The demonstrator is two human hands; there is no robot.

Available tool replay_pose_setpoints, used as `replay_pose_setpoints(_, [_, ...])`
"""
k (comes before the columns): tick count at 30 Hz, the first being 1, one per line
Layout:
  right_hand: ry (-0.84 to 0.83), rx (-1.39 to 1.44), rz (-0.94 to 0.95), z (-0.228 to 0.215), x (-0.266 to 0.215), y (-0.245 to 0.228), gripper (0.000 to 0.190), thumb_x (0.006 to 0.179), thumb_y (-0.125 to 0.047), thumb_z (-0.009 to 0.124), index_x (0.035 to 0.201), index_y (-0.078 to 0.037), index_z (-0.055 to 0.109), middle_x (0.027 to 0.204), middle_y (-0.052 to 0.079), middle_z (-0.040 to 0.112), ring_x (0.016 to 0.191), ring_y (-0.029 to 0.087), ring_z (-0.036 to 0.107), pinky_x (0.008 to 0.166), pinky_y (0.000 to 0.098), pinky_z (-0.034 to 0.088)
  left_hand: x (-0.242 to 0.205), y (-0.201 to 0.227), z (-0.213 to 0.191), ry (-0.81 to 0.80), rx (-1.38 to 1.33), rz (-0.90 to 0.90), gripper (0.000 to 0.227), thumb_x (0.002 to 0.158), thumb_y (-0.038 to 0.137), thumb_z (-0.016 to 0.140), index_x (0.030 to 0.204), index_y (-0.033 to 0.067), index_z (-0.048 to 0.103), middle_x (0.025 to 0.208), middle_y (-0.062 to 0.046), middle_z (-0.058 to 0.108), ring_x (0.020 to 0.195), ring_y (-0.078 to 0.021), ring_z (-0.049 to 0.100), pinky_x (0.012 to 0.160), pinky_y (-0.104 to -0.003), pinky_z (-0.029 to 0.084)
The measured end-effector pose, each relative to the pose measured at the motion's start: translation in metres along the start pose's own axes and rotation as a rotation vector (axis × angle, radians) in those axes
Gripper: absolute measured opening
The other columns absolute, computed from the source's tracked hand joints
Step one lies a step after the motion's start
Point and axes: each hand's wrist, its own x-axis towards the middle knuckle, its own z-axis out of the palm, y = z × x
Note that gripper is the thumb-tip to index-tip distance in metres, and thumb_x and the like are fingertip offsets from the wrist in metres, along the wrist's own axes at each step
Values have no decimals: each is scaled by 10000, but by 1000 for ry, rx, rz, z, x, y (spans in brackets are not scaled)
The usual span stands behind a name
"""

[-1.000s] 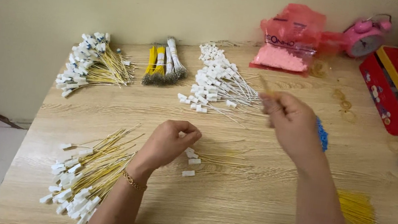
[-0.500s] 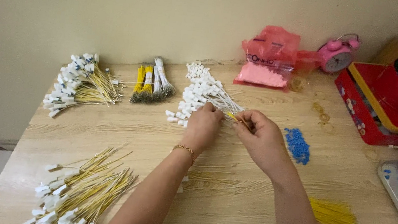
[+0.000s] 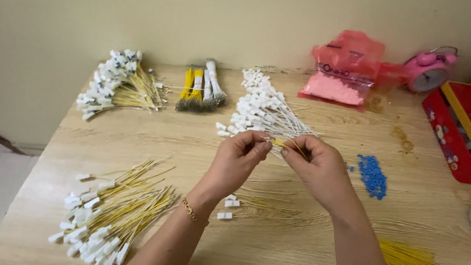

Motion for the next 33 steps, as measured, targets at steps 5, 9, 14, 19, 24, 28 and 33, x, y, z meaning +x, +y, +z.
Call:
replay_pose_setpoints(5, [-49,-49,-22,13,-6,-1,123,866,-38,749,984,-2,744,771,42,625,753,125,546,676,265,477,-18,5,-7,3,-27,-2,120,975,148,705,1059,72,747,754,-27,669,774,-95,609,711,-254,534])
replay_pose_setpoints(9, [-75,-19,10,20,-8,-9,93,888,-85,770,943,-15,743,710,25,581,683,104,512,605,244,425,-26,0,-16,22,-64,-69,143,983,182,700,1037,52,723,789,-59,676,782,-133,645,706,-246,550])
replay_pose_setpoints(14, [-92,1,30,24,-10,-11,92,927,-99,728,966,-16,744,722,14,580,687,99,520,605,243,449,-26,-6,-17,51,-225,-142,180,991,177,688,1093,32,720,859,-68,718,804,-133,693,733,-245,595])
replay_pose_setpoints(19, [-88,-29,1,20,-9,-8,92,945,-100,708,969,-18,743,717,19,572,692,112,504,603,258,443,-23,-9,-20,54,-396,-199,235,1015,165,639,1170,3,709,902,-81,722,835,-159,733,759,-264,621])
replay_pose_setpoints(24, [-93,-89,-1,19,-10,-15,94,915,-114,731,943,-24,736,698,21,565,680,120,498,595,260,420,-24,-11,-19,35,-475,-196,201,1015,174,642,1125,15,695,892,-87,737,832,-179,755,761,-284,632])
replay_pose_setpoints(28, [-75,-95,-1,19,-10,-14,92,907,-120,747,925,-30,739,683,19,572,672,111,497,593,254,415,-23,-16,-20,23,-475,-201,198,1010,174,648,1124,20,699,907,-83,742,852,-183,759,780,-294,630])
replay_pose_setpoints(33, [-80,-239,-79,18,-11,-19,99,893,-135,771,904,-39,748,696,92,627,698,150,546,639,311,457,-22,-26,-18,17,-351,-165,128,986,131,691,1035,16,717,860,-78,719,814,-151,716,772,-295,619])
